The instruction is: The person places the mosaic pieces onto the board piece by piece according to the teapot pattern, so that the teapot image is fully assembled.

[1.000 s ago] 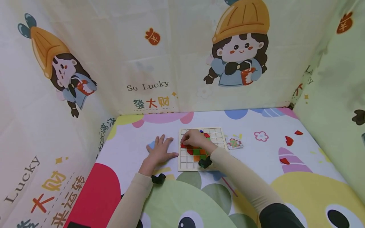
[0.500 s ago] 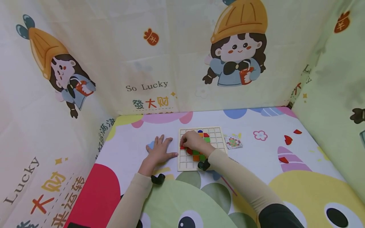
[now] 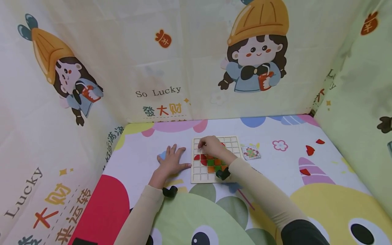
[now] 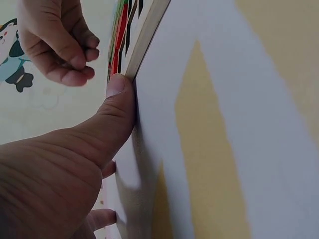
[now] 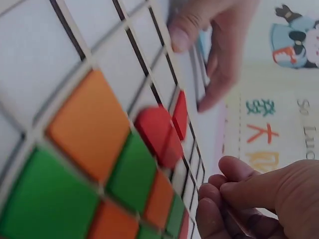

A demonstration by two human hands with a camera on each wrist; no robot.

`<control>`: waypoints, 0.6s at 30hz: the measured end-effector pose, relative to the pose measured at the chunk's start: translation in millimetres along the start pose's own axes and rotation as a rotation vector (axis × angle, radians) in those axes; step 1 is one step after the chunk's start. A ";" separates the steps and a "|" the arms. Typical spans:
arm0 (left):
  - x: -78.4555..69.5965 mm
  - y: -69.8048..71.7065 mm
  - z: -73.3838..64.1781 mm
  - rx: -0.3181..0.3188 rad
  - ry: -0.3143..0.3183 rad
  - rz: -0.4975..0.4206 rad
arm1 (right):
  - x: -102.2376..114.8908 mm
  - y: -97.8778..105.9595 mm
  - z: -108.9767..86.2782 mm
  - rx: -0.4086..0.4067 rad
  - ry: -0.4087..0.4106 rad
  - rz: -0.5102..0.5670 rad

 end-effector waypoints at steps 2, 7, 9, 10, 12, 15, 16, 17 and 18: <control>-0.1 -0.2 0.3 0.006 0.006 0.000 | -4.4 8.6 -2.8 -0.019 -0.014 0.008; -0.3 -0.1 0.3 0.020 0.016 -0.010 | -17.4 24.8 -10.7 -0.042 -0.050 0.007; -0.6 0.2 0.3 0.021 0.017 -0.014 | -23.9 29.4 -13.7 -0.048 -0.064 -0.005; -0.8 0.3 0.4 0.021 0.016 -0.015 | -27.9 32.0 -15.3 -0.054 -0.068 -0.018; -1.0 0.0 0.8 0.021 0.014 -0.013 | -35.2 38.0 -19.3 -0.062 -0.082 -0.041; -1.0 -1.0 1.6 0.021 0.018 -0.011 | -48.4 50.3 -26.2 -0.078 -0.100 -0.066; -0.7 -1.4 2.0 0.018 0.019 -0.010 | -53.1 55.3 -29.1 -0.084 -0.106 -0.077; -0.5 -1.9 2.4 0.018 0.023 -0.008 | -58.1 60.4 -32.4 -0.091 -0.119 -0.084; -0.3 -2.2 2.6 0.015 0.024 -0.010 | -63.2 66.3 -36.5 -0.097 -0.129 -0.089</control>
Point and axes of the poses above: each hand's wrist, its own z-axis towards the middle knuckle, its own y-axis out of the back of the hand, x = y × z, the point moved 4 cm from there along z, towards the middle knuckle, and after that the axes turned 6 degrees about z, right-handed, at the moved point
